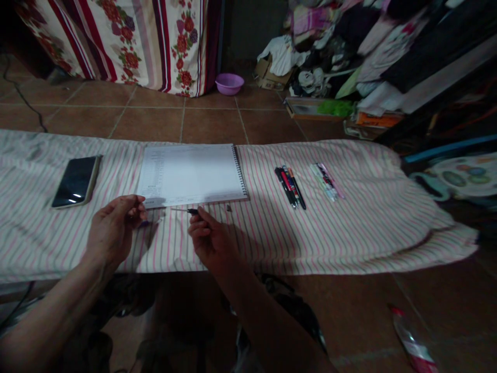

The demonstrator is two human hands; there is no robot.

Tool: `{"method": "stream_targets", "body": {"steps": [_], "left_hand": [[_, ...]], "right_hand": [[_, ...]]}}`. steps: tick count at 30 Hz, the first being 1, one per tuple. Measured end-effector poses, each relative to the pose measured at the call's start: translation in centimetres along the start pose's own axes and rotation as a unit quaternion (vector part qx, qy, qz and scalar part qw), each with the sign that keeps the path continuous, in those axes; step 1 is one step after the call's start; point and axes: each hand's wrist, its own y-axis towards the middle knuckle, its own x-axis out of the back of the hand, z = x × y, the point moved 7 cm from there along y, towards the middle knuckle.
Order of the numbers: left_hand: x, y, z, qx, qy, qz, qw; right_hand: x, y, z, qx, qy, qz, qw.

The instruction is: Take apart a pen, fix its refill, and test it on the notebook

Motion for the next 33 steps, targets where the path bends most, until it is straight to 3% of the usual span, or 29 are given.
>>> {"method": "stream_targets", "body": {"steps": [8, 12, 18, 25, 33], "left_hand": [[-1.0, -0.5, 0.2, -0.018, 0.037, 0.061, 0.997], [-0.3, 0.0, -0.5, -0.032, 0.036, 0.037, 0.998], [0.7, 0.7, -1.2, -0.057, 0.045, 0.022, 0.997], [1.1, 0.7, -1.4, -0.061, 0.090, 0.033, 0.994], [1.4, 0.6, -1.4, -0.075, 0.124, 0.035, 0.989]], "right_hand": [[-0.4, 0.1, -0.6, -0.012, 0.027, 0.007, 1.000], [-0.5, 0.3, -0.2, 0.023, -0.043, 0.010, 0.999], [-0.3, 0.5, 0.4, 0.064, -0.072, -0.048, 0.994], [-0.1, 0.2, 2.5, 0.232, -0.231, -0.095, 0.940], [-0.5, 0.1, 1.6, 0.228, -0.296, -0.117, 0.920]]}}
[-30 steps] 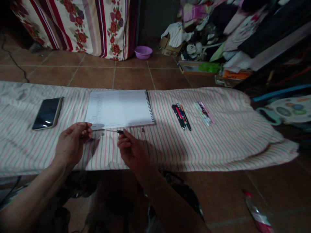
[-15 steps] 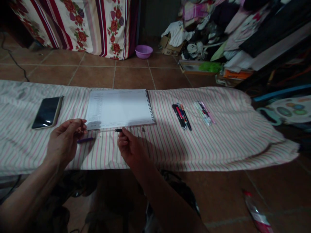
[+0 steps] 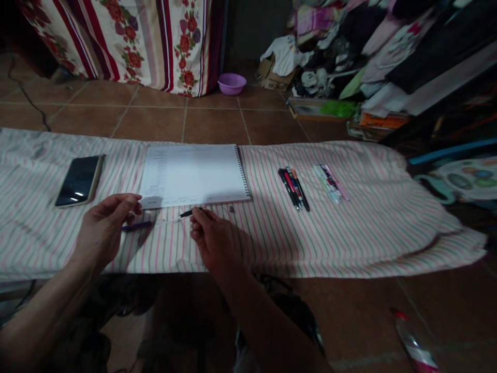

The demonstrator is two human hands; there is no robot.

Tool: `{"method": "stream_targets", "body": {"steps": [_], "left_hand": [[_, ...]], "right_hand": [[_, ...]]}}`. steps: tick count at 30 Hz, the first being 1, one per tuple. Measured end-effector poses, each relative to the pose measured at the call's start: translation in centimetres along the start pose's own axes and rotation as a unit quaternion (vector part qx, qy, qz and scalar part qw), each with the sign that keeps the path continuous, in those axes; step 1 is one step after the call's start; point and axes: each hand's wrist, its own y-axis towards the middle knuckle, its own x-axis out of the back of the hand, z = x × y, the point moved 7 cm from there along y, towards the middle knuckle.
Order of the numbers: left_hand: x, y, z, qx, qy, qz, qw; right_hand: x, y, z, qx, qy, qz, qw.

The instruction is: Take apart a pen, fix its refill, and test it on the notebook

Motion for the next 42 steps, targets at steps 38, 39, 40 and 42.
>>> {"method": "stream_targets", "body": {"steps": [38, 39, 40, 42], "left_hand": [[-2.8, -1.0, -0.8, -0.189, 0.251, 0.107, 0.943], [-2.8, -1.0, -0.8, -0.205, 0.255, 0.108, 0.939], [-2.9, -1.1, -0.9, -0.223, 0.260, 0.108, 0.933], [-3.0, -1.3, -1.0, -0.263, 0.274, 0.111, 0.918]], "right_hand": [[0.9, 0.0, 1.2, 0.151, -0.150, -0.015, 0.977], [1.0, 0.1, 1.2, 0.150, -0.148, -0.017, 0.977], [1.0, 0.1, 1.2, 0.149, -0.146, -0.017, 0.978], [1.1, 0.2, 1.1, 0.144, -0.143, -0.018, 0.979]]}}
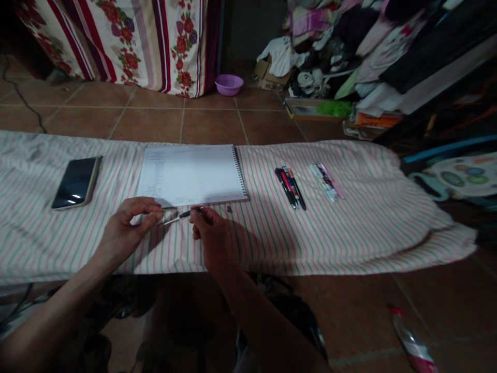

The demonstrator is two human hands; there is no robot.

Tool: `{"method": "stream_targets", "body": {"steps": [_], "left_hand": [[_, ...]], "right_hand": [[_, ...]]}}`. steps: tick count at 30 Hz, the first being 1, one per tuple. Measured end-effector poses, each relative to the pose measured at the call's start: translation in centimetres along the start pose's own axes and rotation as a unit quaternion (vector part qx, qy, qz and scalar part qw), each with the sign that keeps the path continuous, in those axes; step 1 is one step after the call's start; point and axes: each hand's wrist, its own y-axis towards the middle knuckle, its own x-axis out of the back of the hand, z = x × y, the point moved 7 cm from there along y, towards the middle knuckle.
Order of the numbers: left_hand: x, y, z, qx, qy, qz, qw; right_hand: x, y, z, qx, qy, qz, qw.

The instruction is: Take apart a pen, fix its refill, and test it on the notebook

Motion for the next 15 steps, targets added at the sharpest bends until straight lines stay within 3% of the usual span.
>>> {"method": "stream_targets", "body": {"steps": [7, 15], "left_hand": [[-0.6, -0.3, -0.9, -0.119, 0.084, 0.024, 0.989], [-0.7, -0.5, -1.3, -0.154, 0.118, 0.022, 0.981]], "right_hand": [[0.5, 0.0, -0.5, -0.022, 0.005, -0.016, 1.000], [0.6, 0.1, -0.4, -0.017, -0.004, -0.033, 0.999]]}}
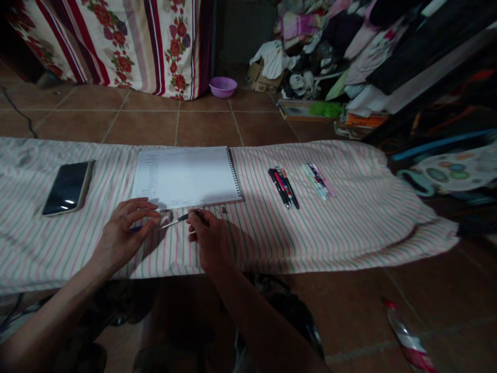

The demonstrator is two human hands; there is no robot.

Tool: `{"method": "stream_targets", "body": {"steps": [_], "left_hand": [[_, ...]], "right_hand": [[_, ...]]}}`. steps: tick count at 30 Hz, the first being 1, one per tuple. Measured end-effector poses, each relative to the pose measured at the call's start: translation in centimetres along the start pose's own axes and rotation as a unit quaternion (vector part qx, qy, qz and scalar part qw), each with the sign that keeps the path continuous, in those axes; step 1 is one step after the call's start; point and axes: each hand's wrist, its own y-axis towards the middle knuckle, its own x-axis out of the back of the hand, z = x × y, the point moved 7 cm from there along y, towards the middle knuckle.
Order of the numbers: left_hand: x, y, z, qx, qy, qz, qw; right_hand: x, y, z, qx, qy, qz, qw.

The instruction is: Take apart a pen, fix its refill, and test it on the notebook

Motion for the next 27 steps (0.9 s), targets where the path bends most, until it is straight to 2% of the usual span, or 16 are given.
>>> {"method": "stream_targets", "body": {"steps": [10, 27], "left_hand": [[0.3, 0.3, 0.0, 0.007, -0.007, -0.022, 1.000], [1.0, 0.2, 1.4, 0.043, -0.014, -0.019, 0.999]], "right_hand": [[-0.1, 0.0, 0.1, 0.001, 0.003, -0.004, 1.000], [0.3, -0.1, 0.6, -0.001, 0.029, -0.020, 0.999]]}}
